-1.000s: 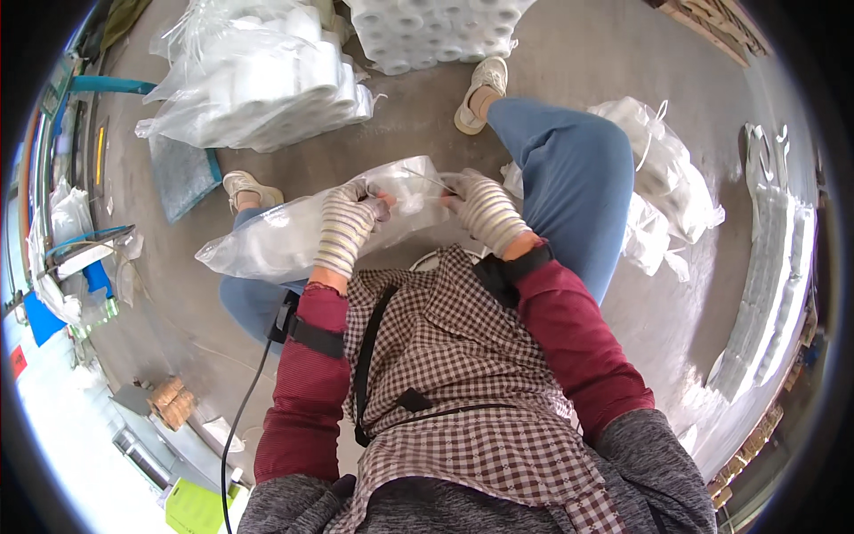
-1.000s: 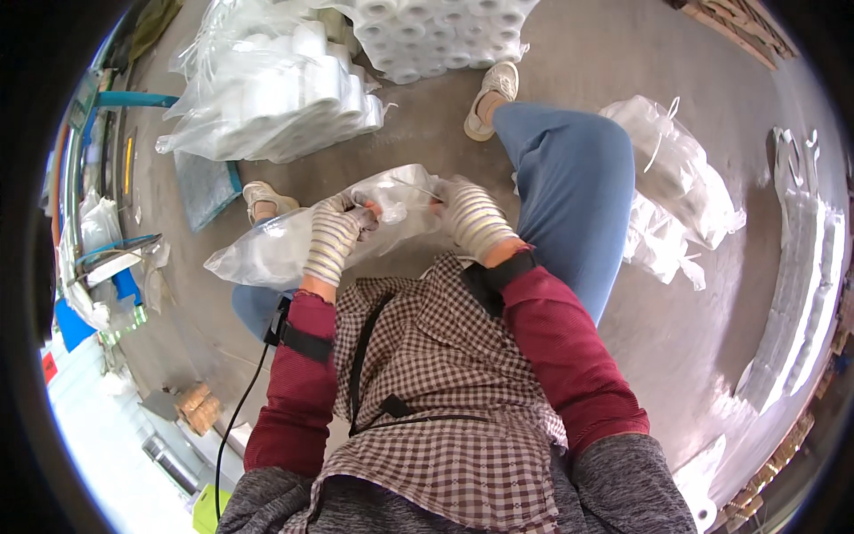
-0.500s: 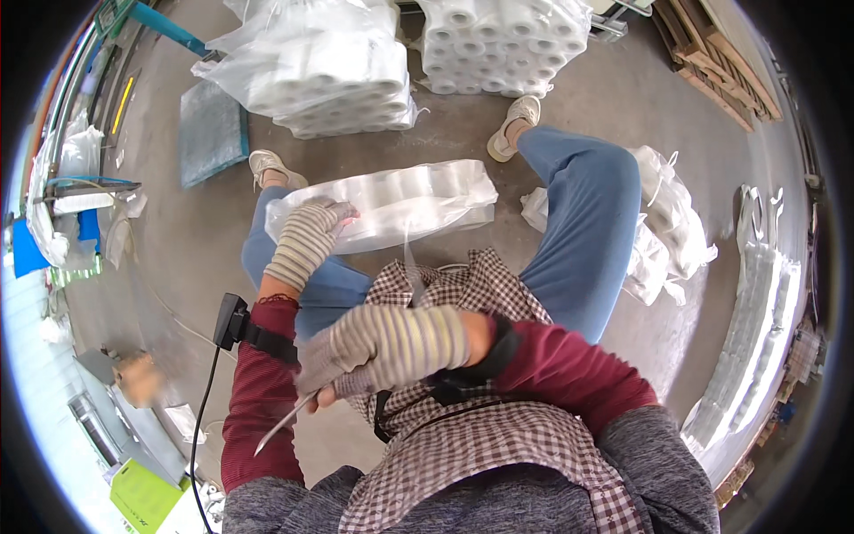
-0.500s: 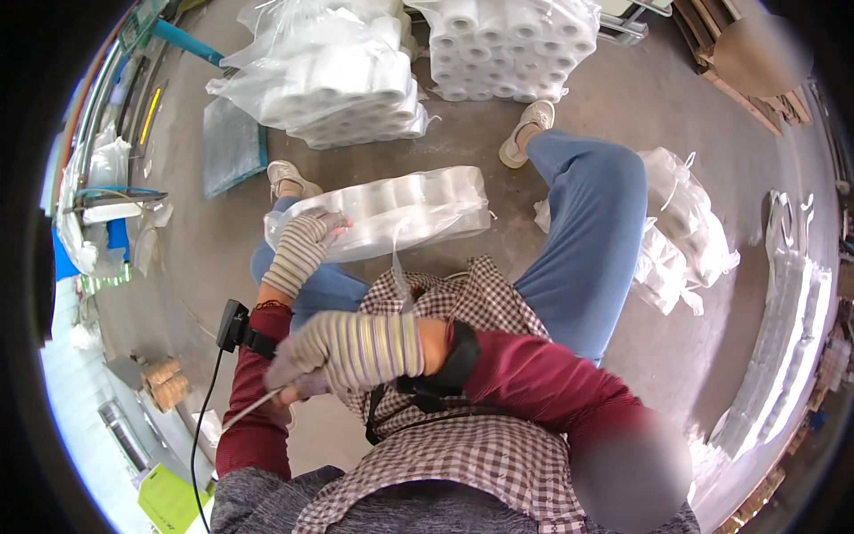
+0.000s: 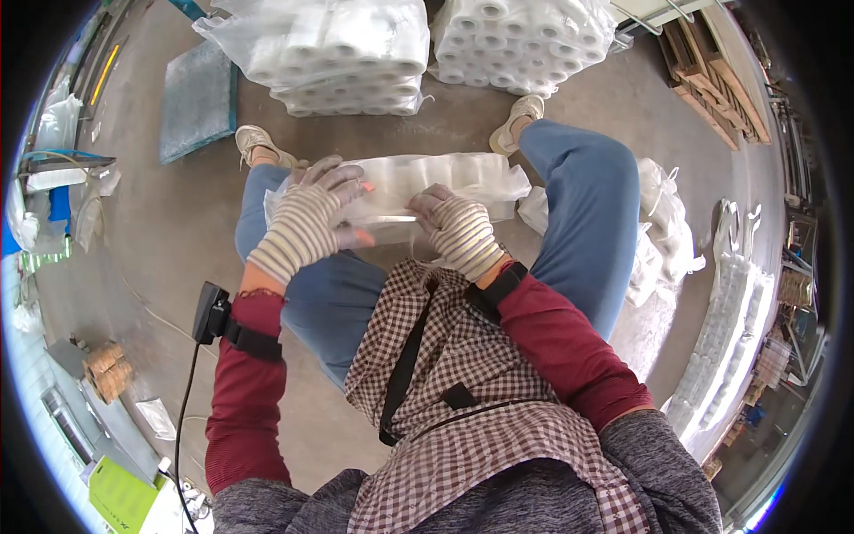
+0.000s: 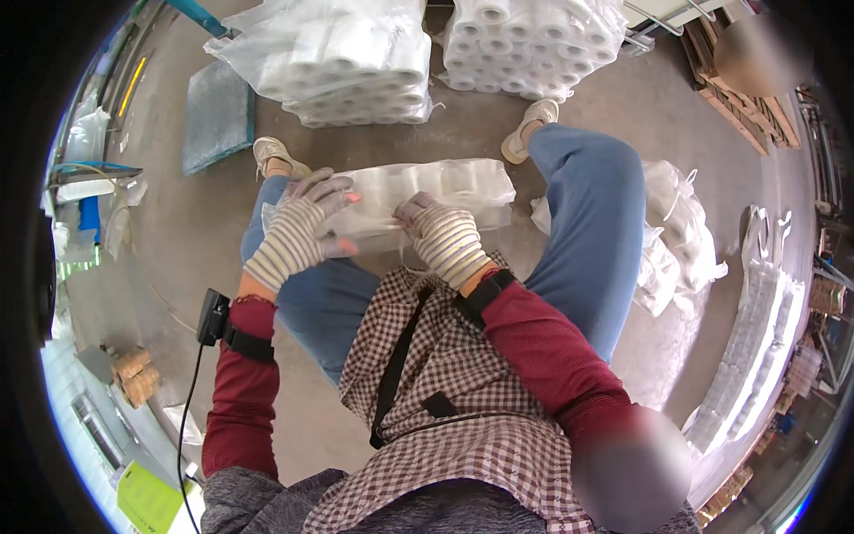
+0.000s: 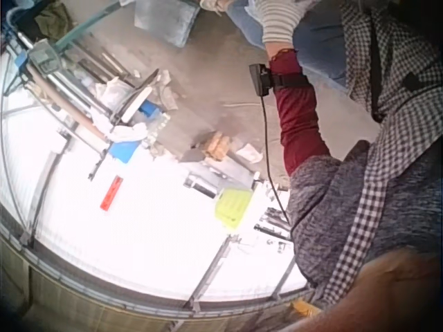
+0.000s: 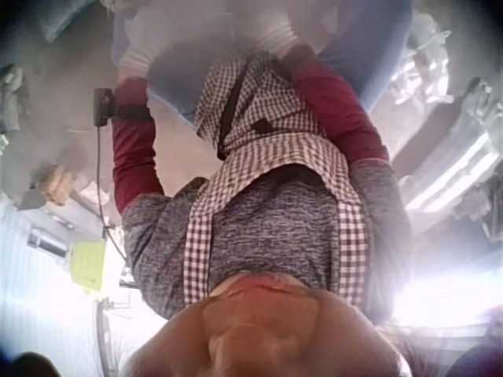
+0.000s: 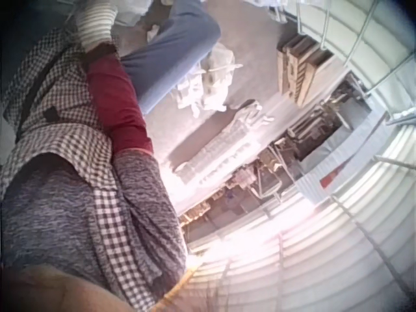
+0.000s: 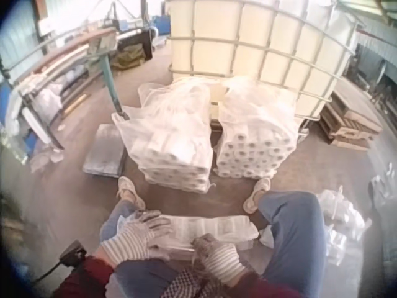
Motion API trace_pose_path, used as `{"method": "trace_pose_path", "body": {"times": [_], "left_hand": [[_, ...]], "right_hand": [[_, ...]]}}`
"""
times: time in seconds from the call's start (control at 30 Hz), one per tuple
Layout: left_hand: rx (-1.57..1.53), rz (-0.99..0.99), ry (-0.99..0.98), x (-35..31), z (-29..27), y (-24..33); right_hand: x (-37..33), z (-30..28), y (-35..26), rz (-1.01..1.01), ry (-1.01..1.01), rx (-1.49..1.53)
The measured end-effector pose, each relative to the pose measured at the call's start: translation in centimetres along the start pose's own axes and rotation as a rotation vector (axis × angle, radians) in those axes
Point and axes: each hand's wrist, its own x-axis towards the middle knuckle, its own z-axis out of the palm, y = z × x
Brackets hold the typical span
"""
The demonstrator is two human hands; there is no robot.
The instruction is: Tying plastic bags around rolls of white material in a warehouse setting.
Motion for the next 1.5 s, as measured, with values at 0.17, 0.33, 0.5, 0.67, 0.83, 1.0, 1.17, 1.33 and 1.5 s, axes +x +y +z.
{"method": "trace_pose_path", "body": {"times": [0.17,0.33,0.5,0.67,0.83,1.0,1.17,1.33,1.5], "left_hand": [[0.144,-0.004,-0.101,-1.9,1.4,-2.3],[-0.649,-0.505,-0.385,0.6,-0.5,-4.9],[-0.759,-0.567,-0.477,1.9,-0.6,-5.0],[0.123,-0.195,-0.071,0.7,0.0,-2.5],[-0.125,-0.236,0.220,-0.3,3.0,0.8],[-0.058,-0.138,0.483,-1.0,2.8,3.6],[0.126,-0.110,0.160,-0.3,5.6,3.4],[-0.036,-0.066,0.092,0.5,4.6,2.0],[-0.025,-0.005,0.129,0.4,5.1,1.3]], "right_hand": [[1.5,-1.4,-0.8,0.214,0.031,0.244],[0.9,-1.3,-3.5,0.038,0.116,0.155],[2.0,1.2,-3.2,0.091,-0.150,-0.147],[5.3,0.3,-1.8,0.159,-0.295,-0.126],[6.3,-1.2,-2.2,0.489,-0.499,0.210],[5.3,-1.1,-2.3,0.590,-0.437,0.404],[5.9,-0.3,-1.8,0.637,-0.314,0.355],[0.0,-1.7,-2.6,0.626,0.282,0.831],[-6.7,1.8,-7.9,0.902,0.141,1.312]]}}
